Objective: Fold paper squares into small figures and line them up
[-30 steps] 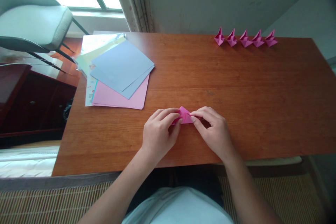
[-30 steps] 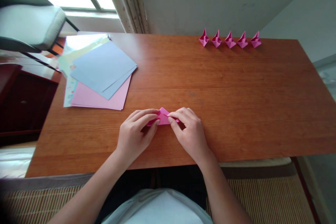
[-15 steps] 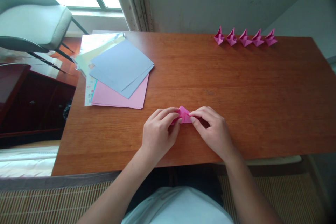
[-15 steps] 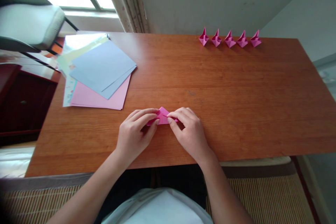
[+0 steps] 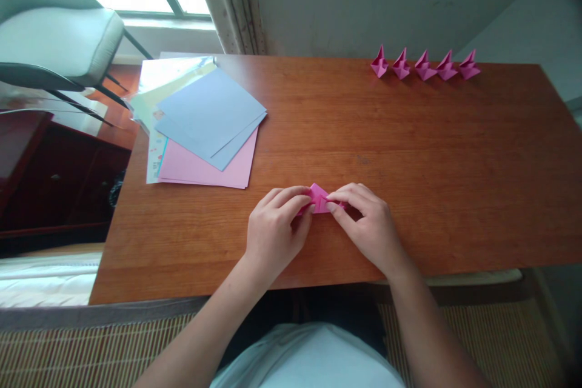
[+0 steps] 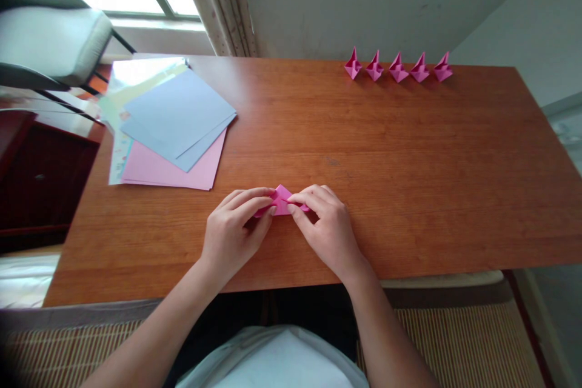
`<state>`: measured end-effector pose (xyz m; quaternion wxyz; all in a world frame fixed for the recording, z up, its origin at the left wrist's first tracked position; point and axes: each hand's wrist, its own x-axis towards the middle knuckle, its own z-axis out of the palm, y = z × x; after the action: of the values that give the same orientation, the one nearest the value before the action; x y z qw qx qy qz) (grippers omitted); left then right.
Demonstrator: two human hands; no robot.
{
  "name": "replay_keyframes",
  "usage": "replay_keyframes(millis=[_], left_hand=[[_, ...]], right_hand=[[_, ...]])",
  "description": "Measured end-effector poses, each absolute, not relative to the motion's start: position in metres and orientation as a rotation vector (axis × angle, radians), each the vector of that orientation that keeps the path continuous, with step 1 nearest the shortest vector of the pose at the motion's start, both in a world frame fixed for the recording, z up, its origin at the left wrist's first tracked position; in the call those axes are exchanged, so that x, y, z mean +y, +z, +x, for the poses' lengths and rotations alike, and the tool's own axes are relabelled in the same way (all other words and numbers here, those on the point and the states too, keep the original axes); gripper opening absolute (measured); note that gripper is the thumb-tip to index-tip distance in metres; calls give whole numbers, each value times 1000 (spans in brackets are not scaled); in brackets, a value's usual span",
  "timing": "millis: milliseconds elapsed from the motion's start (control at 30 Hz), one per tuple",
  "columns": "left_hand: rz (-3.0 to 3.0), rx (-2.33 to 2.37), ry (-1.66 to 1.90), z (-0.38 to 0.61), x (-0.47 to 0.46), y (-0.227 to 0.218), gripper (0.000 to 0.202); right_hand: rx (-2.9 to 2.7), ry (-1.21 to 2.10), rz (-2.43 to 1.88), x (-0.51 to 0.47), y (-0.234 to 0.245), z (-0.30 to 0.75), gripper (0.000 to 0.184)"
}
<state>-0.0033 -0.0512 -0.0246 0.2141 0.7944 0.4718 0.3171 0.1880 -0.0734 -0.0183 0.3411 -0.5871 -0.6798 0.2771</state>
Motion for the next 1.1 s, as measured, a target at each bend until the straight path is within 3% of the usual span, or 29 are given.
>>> replay_keyframes(millis=[867, 1100], left_hand=[[2218, 1300, 855, -4, -52, -26, 11], [2408, 1139, 625, -16, -52, -19, 20]], right_hand=[[-1919, 689, -1457, -74, -19, 190, 7], [-2048, 584, -1385, -82, -26, 198, 14]])
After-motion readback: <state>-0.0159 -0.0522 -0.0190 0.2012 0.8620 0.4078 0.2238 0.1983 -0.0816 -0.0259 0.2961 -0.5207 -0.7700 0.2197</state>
